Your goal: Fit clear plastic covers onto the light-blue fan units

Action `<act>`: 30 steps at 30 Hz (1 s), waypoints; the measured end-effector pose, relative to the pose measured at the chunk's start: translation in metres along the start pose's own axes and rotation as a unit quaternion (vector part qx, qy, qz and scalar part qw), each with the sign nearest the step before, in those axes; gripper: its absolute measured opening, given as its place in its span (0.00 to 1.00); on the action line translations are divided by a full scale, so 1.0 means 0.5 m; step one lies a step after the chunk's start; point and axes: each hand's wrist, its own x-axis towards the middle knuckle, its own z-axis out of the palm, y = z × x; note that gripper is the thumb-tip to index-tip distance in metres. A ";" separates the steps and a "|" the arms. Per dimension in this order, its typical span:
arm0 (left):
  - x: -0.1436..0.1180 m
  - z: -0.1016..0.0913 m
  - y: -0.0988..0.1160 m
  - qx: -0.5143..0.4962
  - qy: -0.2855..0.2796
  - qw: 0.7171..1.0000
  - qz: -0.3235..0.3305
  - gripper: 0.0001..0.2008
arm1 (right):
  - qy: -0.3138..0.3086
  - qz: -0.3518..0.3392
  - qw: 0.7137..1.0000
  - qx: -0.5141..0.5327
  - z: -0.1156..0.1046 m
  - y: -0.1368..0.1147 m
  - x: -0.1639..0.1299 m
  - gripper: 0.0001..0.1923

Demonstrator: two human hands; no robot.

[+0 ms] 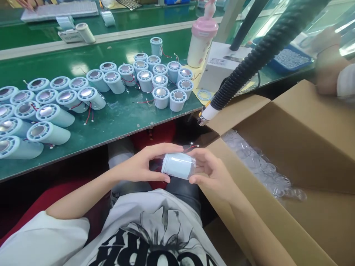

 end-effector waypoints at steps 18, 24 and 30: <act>-0.012 0.002 0.005 -0.005 -0.004 1.000 0.024 0.37 | 0.004 0.191 0.972 0.135 0.028 0.003 0.011 0.27; -0.015 0.005 0.005 -0.051 -0.009 0.999 0.016 0.37 | -0.010 0.211 0.962 0.171 0.037 0.008 0.011 0.28; -0.014 0.007 0.003 -0.044 -0.003 0.998 0.043 0.36 | -0.072 0.267 0.935 0.222 0.041 0.002 0.014 0.34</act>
